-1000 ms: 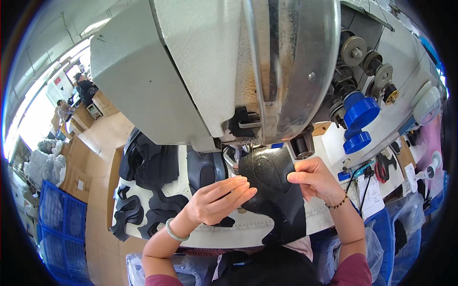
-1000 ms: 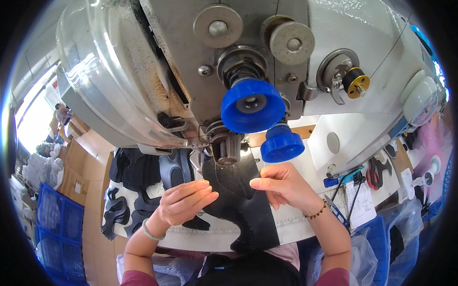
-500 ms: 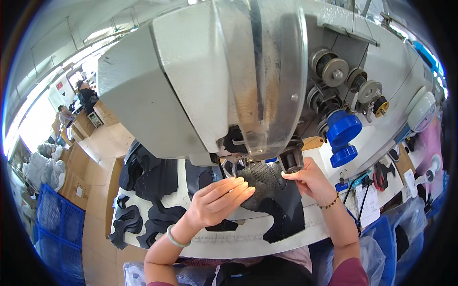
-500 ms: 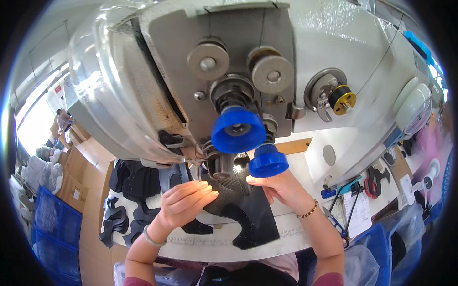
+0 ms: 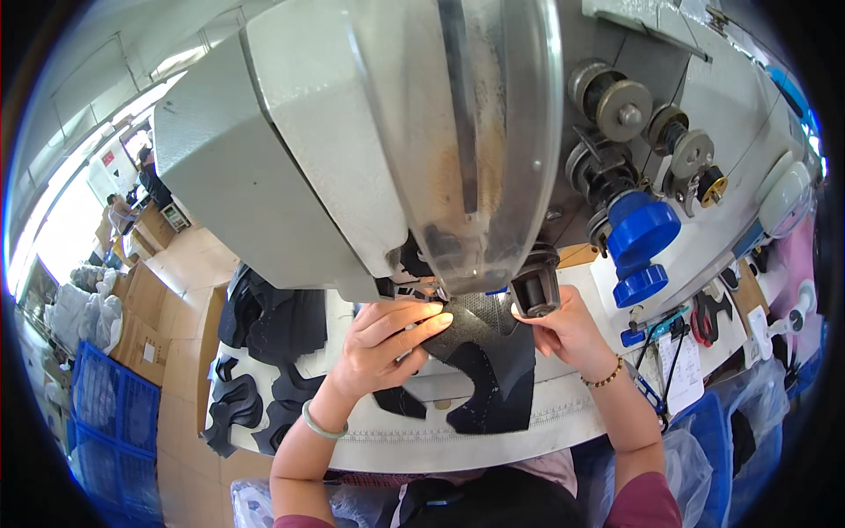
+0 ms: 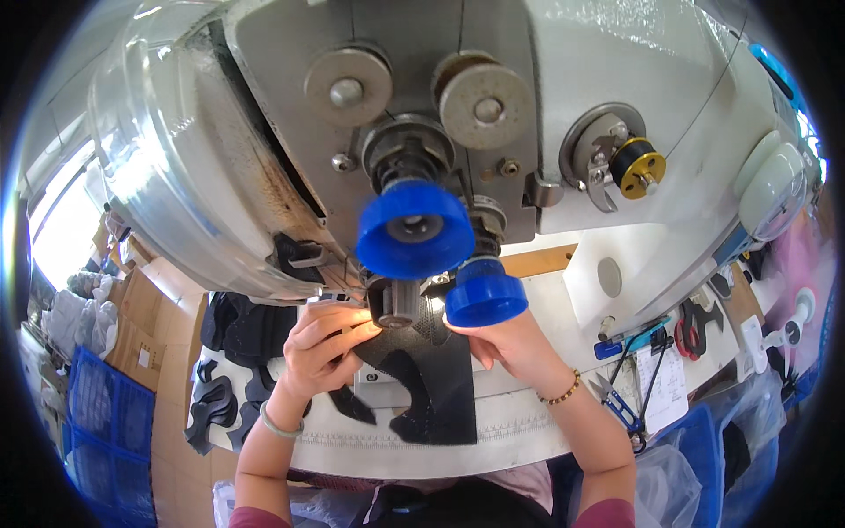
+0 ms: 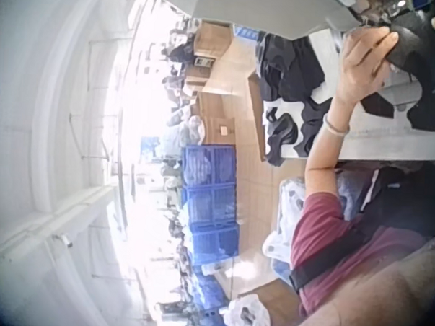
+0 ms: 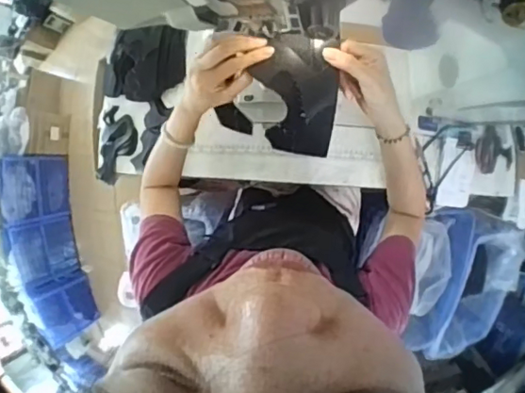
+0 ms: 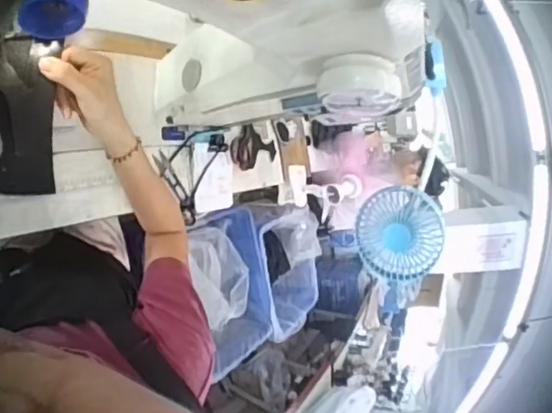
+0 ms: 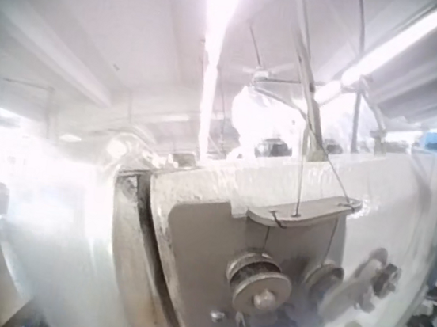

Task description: The person aligns and stitches black shoe upper components together using a sewing machine.

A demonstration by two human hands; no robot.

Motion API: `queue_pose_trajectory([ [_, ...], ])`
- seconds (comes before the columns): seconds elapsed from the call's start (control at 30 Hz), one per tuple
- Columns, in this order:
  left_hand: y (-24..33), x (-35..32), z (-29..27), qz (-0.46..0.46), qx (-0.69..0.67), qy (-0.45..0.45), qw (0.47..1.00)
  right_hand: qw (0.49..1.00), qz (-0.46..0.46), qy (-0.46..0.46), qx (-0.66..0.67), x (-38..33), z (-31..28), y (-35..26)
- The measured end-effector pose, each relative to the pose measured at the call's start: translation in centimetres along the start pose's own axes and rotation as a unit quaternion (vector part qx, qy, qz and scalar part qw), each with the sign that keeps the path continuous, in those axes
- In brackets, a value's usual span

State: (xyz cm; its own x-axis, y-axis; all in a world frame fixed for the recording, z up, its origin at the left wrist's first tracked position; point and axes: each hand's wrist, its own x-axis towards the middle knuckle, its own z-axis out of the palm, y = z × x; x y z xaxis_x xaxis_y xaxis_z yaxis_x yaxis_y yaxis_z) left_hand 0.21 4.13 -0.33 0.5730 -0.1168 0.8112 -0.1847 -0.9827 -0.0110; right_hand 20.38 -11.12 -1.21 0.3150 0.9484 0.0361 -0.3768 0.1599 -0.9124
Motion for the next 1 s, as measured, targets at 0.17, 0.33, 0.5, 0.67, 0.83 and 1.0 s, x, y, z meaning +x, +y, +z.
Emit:
queue_pose_trajectory([
  [0.17, 2.1, 1.1, -0.9, -0.04, 0.056, -0.028, 0.997, 1.0, -0.011, 0.02, 0.008, -0.6, 1.2, 0.1],
  [0.33, 2.3, 0.9, -0.9, -0.018, 0.137, -0.038, 0.99, 0.999, -0.011, 0.033, -0.029, -1.5, 1.8, 0.0],
  [0.5, 2.2, 0.8, -0.7, -0.03, 0.118, -0.039, 0.992, 0.999, -0.018, 0.038, -0.007, -1.6, 2.0, 0.6],
  [0.67, 1.9, 0.4, -0.6, -0.029, 0.102, -0.021, 0.994, 0.998, -0.022, 0.055, -0.014, -2.0, 2.6, 0.9],
  [0.83, 1.7, 0.3, -0.9, -0.103, 0.044, -0.011, 0.994, 0.995, -0.027, 0.08, -0.053, -2.3, 3.4, 1.3],
  [1.0, 2.0, 0.7, -1.2, -0.209, -0.014, 0.01, 0.978, 0.994, -0.03, 0.085, -0.059, -2.4, 3.9, 1.4],
])
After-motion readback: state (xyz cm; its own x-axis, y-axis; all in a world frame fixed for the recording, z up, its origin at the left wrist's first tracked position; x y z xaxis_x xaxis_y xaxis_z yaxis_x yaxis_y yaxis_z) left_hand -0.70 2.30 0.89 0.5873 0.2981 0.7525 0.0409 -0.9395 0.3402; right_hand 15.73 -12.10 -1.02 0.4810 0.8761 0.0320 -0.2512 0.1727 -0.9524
